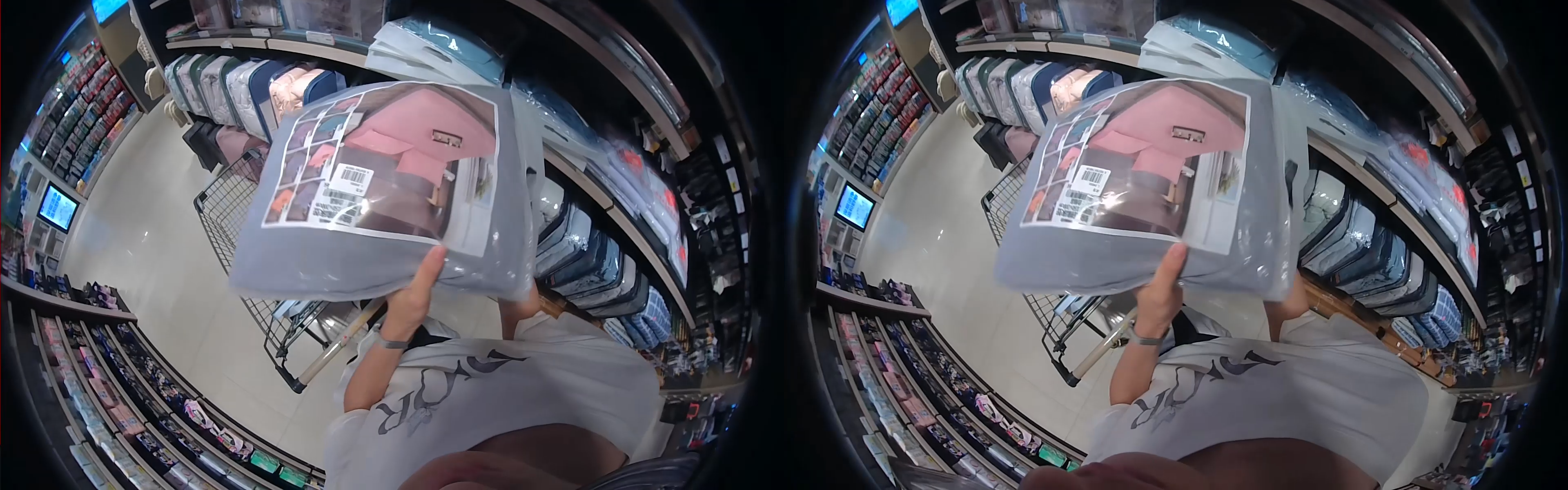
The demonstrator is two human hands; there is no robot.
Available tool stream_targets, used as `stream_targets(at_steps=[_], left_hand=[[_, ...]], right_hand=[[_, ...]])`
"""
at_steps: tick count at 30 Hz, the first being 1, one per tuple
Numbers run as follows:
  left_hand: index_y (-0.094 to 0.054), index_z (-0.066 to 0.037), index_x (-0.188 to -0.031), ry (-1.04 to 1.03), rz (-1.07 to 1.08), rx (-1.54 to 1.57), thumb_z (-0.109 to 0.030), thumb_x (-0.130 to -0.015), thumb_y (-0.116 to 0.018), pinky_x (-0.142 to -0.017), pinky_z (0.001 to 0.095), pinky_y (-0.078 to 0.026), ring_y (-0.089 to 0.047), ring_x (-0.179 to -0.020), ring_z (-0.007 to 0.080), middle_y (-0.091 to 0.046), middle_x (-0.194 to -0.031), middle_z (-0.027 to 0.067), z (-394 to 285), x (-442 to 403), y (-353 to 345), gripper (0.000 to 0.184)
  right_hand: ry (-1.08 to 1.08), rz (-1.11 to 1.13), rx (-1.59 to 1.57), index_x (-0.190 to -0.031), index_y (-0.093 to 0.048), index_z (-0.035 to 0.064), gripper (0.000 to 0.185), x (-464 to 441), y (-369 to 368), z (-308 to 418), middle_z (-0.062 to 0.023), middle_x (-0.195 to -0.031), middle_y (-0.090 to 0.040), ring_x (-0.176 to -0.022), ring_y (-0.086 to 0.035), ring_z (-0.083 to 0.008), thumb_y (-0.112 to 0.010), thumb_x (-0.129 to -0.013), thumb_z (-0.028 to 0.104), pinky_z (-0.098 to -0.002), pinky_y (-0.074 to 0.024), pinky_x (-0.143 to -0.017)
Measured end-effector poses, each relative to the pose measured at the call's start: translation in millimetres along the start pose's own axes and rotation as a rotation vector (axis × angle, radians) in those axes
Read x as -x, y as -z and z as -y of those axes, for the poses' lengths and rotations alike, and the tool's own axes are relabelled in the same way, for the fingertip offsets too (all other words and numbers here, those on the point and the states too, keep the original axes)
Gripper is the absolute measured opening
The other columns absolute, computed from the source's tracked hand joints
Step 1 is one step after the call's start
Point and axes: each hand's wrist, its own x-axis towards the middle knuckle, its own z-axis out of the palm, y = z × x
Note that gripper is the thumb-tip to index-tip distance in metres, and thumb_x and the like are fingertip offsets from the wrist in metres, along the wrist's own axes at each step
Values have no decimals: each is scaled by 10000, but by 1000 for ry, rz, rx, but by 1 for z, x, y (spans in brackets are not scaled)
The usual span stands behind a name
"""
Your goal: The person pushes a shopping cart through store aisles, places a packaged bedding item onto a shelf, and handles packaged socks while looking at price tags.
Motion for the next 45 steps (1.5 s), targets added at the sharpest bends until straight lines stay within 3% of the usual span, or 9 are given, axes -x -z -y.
stream_targets(at_steps=[4, 7, 11, 19, 21, 24, 29, 36, 45], left_hand=[[-722, -20, -1095, -26, 199, -491, -187, -955, -713, -857, 295, -517, -666, -930, 186, -714, -1063, 85, 1, 6, -14, 218], [-705, -17, -1144, -671, 93, -1164, -260, -960, -694, -955, 360, -504, -668, -1026, 293, -709, -1131, 123, -5, 2, -12, 305], [-694, -2, -1203, -882, -282, -1406, -299, -952, -682, -1027, 408, -474, -648, -1121, 346, -702, -1206, 148, 10, -2, -14, 388], [-686, 27, -1202, -951, -195, -1515, -228, -951, -691, -1063, 407, -442, -648, -1119, 338, -701, -1205, 163, -21, -18, 20, 358], [-684, 35, -1202, -847, -144, -1418, -210, -951, -693, -1072, 406, -435, -649, -1118, 336, -700, -1205, 167, -28, -12, 48, 351], [-689, 33, -1162, -252, -190, -418, -39, -852, -762, -949, 376, -510, -673, -1009, 260, -708, -1138, 134, -43, 10, 95, 327], [-583, 101, -1241, -265, -99, 409, -80, -667, -637, -974, 420, -533, -656, -1077, 334, -651, -1184, 228, -81, -13, 158, 604], [-570, 101, -1257, 48, -27, 597, -118, -673, -640, -960, 424, -539, -658, -1071, 337, -649, -1183, 238, -83, -71, 159, 628], [-554, 102, -1278, 401, 104, 564, -167, -680, -644, -942, 428, -548, -661, -1063, 341, -646, -1181, 250, -37, -102, 123, 662]], right_hand=[[-10, -9, -20, -1324, -547, -63, 742, -18, -10, -19, -216, -1236, -646, -1066, -664, -308, -640, -869, 516, -406, -526, -953], [-18, -10, -32, -1338, -532, -67, 772, -30, -17, -30, -221, -1256, -635, -1084, -656, -314, -646, -863, 531, -408, -519, -965], [-27, -4, -61, -1357, -512, -72, 813, -41, -27, -41, -226, -1282, -621, -1108, -646, -321, -653, -855, 551, -411, -511, -982], [-54, 60, -206, -1395, -473, -83, 896, -64, -36, -51, -238, -1334, -592, -1157, -626, -336, -668, -837, 591, -416, -493, -1016], [-59, 88, -251, -1404, -463, -86, 917, -68, -36, -53, -241, -1347, -585, -1170, -620, -340, -671, -833, 601, -418, -489, -1025], [-73, 134, -315, -1418, -448, -90, 949, -67, -34, -50, -245, -1367, -574, -1188, -613, -346, -677, -827, 616, -420, -483, -1038], [-103, 247, -403, -1442, -424, -97, 1003, -56, -26, -40, -252, -1399, -556, -1218, -600, -355, -686, -816, 641, -423, -472, -1059], [-48, 581, -287, -1500, -281, -133, 1262, -24, 13, -68, -271, -1486, -466, -1320, -534, -344, -733, -716, 747, -437, -421, -1121], [-26, 107, 127, -1373, -522, -28, 800, 21, 105, -54, -175, -1253, -664, -1076, -685, -236, -720, -872, 563, -337, -530, -989]])
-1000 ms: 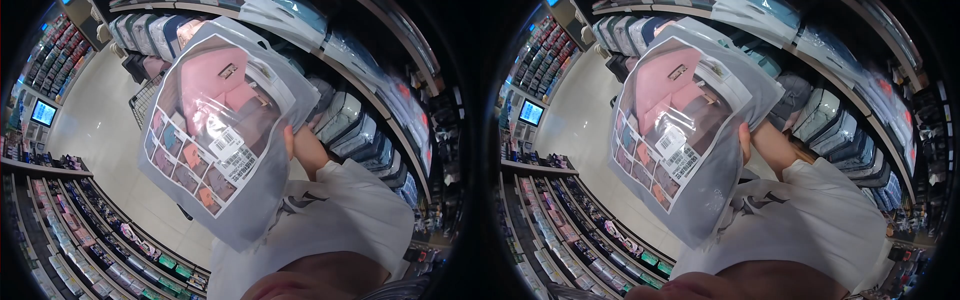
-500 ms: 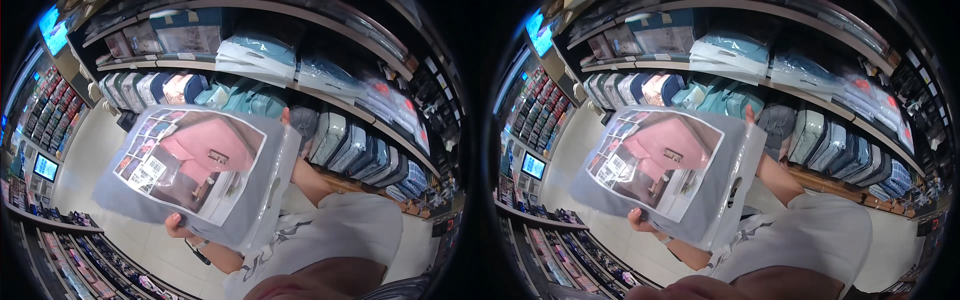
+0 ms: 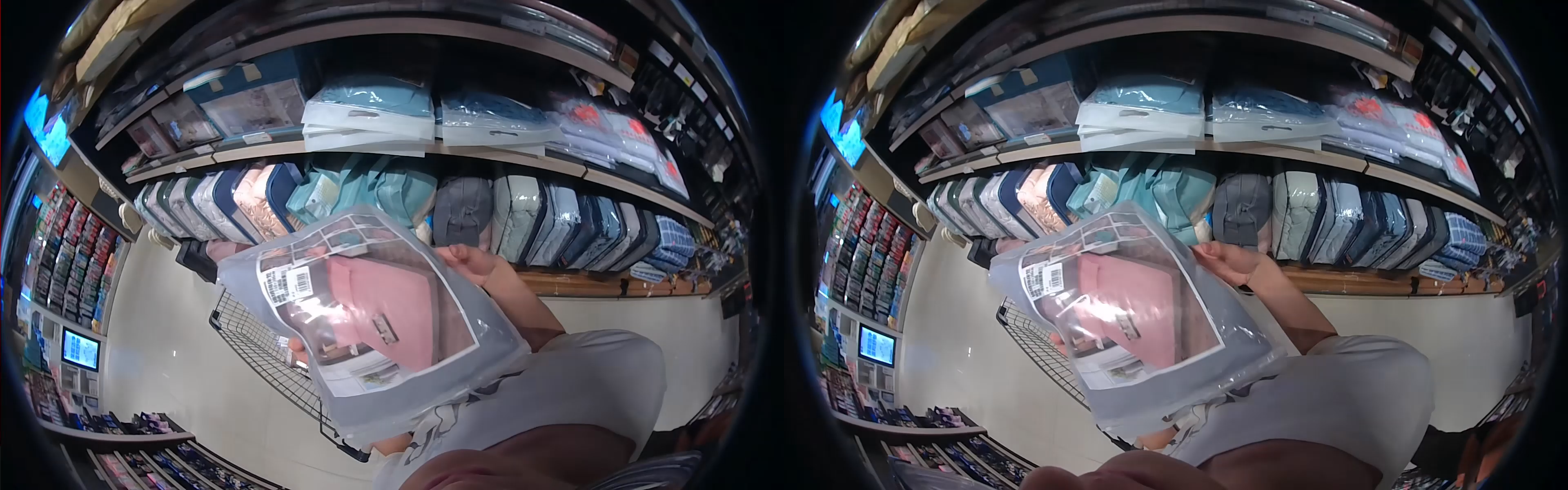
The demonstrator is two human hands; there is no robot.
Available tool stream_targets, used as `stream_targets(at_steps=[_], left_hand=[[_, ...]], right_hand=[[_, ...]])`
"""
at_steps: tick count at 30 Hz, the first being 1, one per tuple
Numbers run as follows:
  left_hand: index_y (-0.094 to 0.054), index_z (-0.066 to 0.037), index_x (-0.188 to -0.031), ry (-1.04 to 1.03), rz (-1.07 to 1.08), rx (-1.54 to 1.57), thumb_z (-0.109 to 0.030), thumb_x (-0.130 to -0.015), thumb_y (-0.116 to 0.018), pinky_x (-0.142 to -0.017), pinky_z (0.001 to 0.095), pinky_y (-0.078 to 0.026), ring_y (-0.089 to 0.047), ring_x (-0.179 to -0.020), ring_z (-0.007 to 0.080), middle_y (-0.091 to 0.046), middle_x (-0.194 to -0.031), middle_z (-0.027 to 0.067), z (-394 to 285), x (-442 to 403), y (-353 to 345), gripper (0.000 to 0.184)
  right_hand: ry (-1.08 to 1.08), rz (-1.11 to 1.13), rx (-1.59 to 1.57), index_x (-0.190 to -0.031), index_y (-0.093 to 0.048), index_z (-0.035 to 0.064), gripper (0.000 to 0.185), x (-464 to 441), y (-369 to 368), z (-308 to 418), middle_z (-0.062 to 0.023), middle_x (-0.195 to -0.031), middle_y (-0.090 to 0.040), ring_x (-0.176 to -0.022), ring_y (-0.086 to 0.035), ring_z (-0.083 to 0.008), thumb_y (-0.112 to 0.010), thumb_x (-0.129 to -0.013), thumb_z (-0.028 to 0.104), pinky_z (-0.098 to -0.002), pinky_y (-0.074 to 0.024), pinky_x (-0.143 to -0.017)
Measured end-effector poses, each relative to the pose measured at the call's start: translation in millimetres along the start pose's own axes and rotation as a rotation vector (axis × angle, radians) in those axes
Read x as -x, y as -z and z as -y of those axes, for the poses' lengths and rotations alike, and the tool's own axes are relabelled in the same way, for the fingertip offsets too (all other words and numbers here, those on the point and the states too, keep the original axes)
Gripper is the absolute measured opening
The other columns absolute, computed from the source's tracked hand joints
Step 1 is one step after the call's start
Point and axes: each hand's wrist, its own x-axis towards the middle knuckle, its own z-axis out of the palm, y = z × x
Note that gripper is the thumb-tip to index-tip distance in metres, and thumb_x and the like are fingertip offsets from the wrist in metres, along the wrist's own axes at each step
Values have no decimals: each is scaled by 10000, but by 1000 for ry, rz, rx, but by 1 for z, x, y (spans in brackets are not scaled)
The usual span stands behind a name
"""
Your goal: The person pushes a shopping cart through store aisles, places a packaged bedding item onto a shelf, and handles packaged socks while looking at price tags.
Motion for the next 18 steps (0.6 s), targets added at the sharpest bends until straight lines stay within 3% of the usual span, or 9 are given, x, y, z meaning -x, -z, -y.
stream_targets(at_steps=[2, 4, 8, 11, 15, 18], left_hand=[[-550, 102, -1283, 92, 5, -14, -178, -681, -645, -938, 429, -550, -662, -1062, 342, -645, -1181, 253, 13, -12, 0, 670], [-547, 102, -1287, 177, 10, -34, -188, -683, -645, -934, 430, -552, -662, -1060, 342, -645, -1180, 255, 24, -27, 2, 678], [-540, 103, -1297, 332, 32, -66, -210, -686, -647, -925, 432, -556, -663, -1057, 344, -643, -1180, 261, 46, -56, 7, 694], [-534, 103, -1304, 422, 46, -100, -226, -689, -648, -919, 434, -559, -664, -1054, 345, -642, -1179, 265, 59, -77, 2, 707], [-564, 45, -1313, 313, -38, 37, -356, -769, -674, -941, 474, -541, -682, -988, 331, -642, -1246, 234, 88, -105, -45, 684], [-580, 7, -1315, 255, -80, 97, -422, -815, -659, -968, 492, -518, -673, -1002, 322, -642, -1276, 208, 108, -138, -55, 663]], right_hand=[[29, -175, -15, -1391, -520, -23, 760, 11, -25, 3, -163, -1263, -671, -1046, -704, -211, -719, -897, 519, -340, -561, -960], [116, -330, -90, -1438, -507, 42, 669, 14, -75, 12, -149, -1276, -658, -1114, -669, -232, -706, -926, 423, -316, -499, -1026], [247, -519, -39, -1410, -520, -6, 585, 19, -37, 23, -169, -1288, -649, -1158, -654, -256, -688, -902, 232, -339, -460, -1083], [282, -661, -27, -1397, -520, -39, 564, 46, -64, 54, -179, -1287, -646, -1161, -650, -260, -655, -888, 163, -343, -457, -1084], [431, -604, -226, -1272, -593, -78, 421, 60, -40, 76, -183, -1168, -693, -1022, -702, -251, -628, -902, 118, -363, -542, -938], [611, -507, -271, -1308, -568, -69, 418, 57, -92, 115, -185, -1170, -690, -1033, -697, -261, -570, -963, 167, -377, -535, -952]])
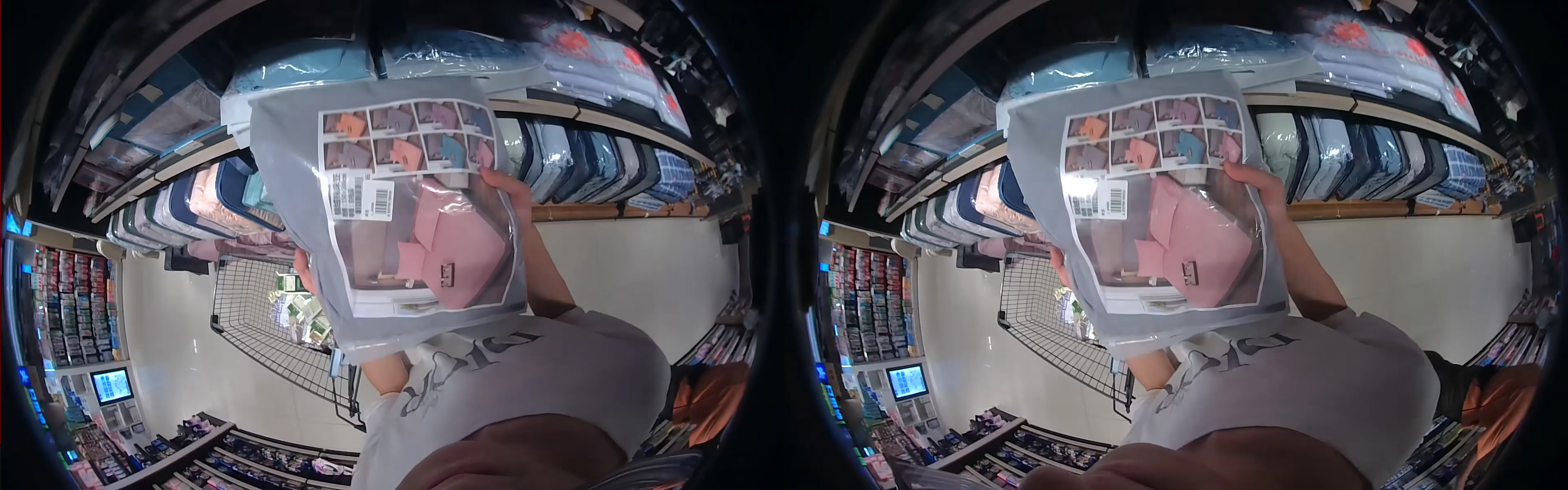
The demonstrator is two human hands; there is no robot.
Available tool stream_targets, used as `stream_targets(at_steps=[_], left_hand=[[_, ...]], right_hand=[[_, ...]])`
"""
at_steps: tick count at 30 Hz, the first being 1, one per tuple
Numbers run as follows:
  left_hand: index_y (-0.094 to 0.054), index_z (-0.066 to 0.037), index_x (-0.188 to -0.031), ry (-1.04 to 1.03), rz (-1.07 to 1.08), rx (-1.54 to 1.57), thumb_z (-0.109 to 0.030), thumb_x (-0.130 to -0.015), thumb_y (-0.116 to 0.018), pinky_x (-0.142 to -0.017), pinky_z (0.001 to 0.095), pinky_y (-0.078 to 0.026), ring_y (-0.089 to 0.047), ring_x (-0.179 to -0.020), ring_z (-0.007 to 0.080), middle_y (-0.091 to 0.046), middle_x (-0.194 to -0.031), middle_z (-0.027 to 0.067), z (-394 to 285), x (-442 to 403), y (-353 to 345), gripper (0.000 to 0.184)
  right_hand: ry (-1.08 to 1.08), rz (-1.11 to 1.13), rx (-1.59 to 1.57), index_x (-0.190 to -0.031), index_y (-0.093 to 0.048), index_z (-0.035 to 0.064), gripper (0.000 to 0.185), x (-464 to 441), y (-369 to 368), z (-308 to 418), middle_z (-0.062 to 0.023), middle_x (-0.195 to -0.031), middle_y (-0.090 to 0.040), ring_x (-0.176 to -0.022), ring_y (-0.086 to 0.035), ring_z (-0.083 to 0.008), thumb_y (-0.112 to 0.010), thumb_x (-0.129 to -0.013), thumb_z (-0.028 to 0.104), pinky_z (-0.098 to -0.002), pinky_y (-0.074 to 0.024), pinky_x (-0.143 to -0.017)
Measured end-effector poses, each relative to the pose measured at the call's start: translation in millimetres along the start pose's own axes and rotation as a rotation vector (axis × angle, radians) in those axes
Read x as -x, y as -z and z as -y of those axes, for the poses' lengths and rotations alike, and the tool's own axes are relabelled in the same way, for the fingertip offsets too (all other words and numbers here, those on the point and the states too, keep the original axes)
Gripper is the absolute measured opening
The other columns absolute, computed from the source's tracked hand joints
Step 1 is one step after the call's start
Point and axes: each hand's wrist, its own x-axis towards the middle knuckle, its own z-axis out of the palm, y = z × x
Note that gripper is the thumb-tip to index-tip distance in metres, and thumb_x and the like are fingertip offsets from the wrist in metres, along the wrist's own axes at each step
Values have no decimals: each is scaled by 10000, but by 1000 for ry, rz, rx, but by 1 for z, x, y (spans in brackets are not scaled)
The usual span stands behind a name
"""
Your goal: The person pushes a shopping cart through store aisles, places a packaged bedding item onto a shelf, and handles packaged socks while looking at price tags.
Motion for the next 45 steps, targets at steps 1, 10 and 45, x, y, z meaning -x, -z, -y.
stream_targets(at_steps=[1, 10, 45], left_hand=[[-583, -3, -1315, 6, -18, 13, -435, -825, -648, -977, 494, -509, -665, -1020, 320, -641, -1280, 201, 8, -9, 5, 656], [-610, -87, -1314, 13, -262, 158, -547, -913, -545, -1064, 516, -433, -599, -1179, 303, -640, -1312, 136, 52, -20, 84, 614], [-236, 28, -1512, 246, -168, -1083, -290, -853, -807, -467, 264, -451, -601, -615, 150, -579, -934, 95, 149, -170, 8, 928]], right_hand=[[52, 57, -44, -1317, -563, -66, 417, -6, -9, 7, -186, -1173, -689, -1040, -695, -265, -556, -977, 176, -384, -532, -964], [129, -32, 429, -1433, -509, 53, 468, -3, 67, -78, -120, -1303, -631, -1203, -607, -255, -597, -1034, 279, -410, -447, -1072], [214, -39, 1461, -856, -576, 14, 450, -106, 206, -102, -87, -838, -677, -793, -634, -281, -340, -1048, 345, -422, -466, -710]])
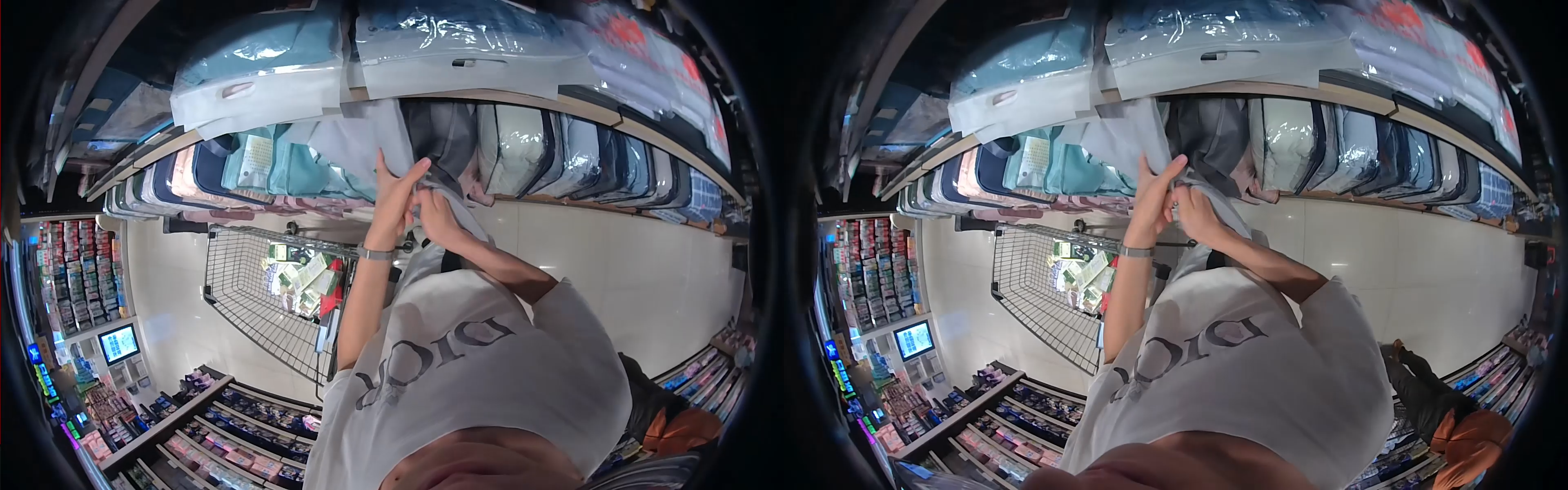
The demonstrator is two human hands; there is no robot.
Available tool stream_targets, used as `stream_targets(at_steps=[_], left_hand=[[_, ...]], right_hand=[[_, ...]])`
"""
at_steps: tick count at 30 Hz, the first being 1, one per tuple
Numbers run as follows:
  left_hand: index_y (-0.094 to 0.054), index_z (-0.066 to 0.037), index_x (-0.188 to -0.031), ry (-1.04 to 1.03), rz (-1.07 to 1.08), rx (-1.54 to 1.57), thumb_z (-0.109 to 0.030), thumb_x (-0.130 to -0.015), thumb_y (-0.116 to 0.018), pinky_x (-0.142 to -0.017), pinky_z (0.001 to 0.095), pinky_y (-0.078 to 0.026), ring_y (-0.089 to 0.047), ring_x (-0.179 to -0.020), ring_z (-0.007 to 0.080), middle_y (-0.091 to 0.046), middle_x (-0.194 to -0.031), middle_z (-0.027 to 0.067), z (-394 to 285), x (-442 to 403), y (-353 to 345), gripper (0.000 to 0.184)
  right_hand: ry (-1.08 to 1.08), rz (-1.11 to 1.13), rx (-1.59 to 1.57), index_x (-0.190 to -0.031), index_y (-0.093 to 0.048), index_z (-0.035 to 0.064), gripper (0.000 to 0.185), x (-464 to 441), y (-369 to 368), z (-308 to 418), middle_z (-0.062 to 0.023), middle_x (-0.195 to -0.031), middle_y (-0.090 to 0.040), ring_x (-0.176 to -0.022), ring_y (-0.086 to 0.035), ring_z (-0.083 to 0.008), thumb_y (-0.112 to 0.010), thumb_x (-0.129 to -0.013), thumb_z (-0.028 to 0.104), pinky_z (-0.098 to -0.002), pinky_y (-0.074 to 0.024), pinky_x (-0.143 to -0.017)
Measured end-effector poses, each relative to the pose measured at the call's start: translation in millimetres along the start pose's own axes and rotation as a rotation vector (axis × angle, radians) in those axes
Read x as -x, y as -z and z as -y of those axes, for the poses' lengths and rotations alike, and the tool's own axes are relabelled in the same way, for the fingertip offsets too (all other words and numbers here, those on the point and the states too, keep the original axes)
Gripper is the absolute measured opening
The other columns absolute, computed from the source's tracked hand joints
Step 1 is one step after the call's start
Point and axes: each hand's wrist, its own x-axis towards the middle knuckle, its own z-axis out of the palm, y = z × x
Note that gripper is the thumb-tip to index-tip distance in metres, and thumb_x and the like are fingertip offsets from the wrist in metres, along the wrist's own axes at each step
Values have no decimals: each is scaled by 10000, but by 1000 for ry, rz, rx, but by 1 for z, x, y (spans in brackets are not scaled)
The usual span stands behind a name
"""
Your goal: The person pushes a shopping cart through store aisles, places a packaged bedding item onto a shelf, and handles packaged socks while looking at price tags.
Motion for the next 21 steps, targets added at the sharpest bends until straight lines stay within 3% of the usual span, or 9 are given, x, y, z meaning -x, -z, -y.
stream_targets(at_steps=[2, 4, 6, 7, 10, 12, 15, 16, 21], left_hand=[[-360, 22, -1386, -66, -22, 21, -213, -863, -765, -416, 253, -386, -531, -531, 122, -573, -847, 58, -5, 16, 13, 701], [-522, 20, -1200, -172, -80, 15, -126, -883, -690, -465, 250, -392, -511, -563, 106, -578, -816, 45, -3, 30, 28, 387], [-588, 34, -1098, -296, -146, -95, -96, -890, -632, -555, 261, -419, -516, -632, 105, -589, -830, 46, 12, 35, 49, 249], [-618, 50, -1001, -283, -233, -173, -94, -887, -584, -683, 282, -431, -520, -728, 111, -604, -858, 47, 6, 50, 48, 186], [-619, 42, -978, -242, -468, -67, -107, -872, -593, -695, 280, -426, -511, -722, 125, -599, -843, 39, 23, 80, 67, 184], [-585, 0, -929, -252, -609, 251, -102, -831, -588, -750, 276, -443, -529, -789, 141, -563, -878, 43, 16, 100, 66, 142], [-596, -21, -916, -327, -751, 391, -90, -795, -592, -824, 291, -484, -581, -852, 159, -578, -900, 46, 17, 129, 105, 139], [-617, -14, -885, -387, -666, 446, -77, -797, -592, -854, 289, -491, -598, -884, 158, -607, -911, 50, 16, 144, 130, 111], [-641, -10, -879, -667, -915, 347, -27, -802, -593, -830, 288, -497, -603, -850, 153, -632, -914, 43, -15, 213, 174, 92]], right_hand=[[365, -46, 231, -843, -582, -1, 445, 17, -6, 39, -85, -747, -647, -698, -626, -299, -371, -1040, 338, -427, -472, -695], [323, 136, 319, -863, -582, -7, 419, 21, -10, 62, -95, -755, -648, -708, -626, -309, -397, -1037, 327, -424, -474, -700], [388, 245, 330, -881, -581, -9, 408, 24, -12, 77, -97, -771, -648, -723, -626, -304, -408, -1034, 327, -421, -475, -709], [423, 292, 320, -890, -580, -10, 403, 24, -14, 82, -98, -779, -648, -731, -625, -302, -414, -1033, 328, -419, -476, -713], [488, 411, 263, -916, -577, -13, 389, 22, -17, 92, -101, -803, -648, -754, -624, -295, -430, -1029, 329, -414, -477, -725], [501, 473, 212, -934, -576, -14, 381, 17, -18, 99, -104, -819, -648, -769, -623, -290, -441, -1026, 330, -411, -478, -734], [470, 564, 112, -961, -573, -17, 372, 4, -14, 104, -107, -843, -648, -792, -622, -282, -457, -1022, 331, -406, -479, -746], [455, 586, 66, -970, -572, -18, 370, -1, -14, 104, -108, -851, -648, -799, -621, -280, -462, -1021, 331, -404, -480, -751], [233, 737, -170, -1014, -568, -23, 364, -39, 5, 108, -114, -892, -648, -837, -619, -268, -490, -1015, 333, -396, -482, -772]])
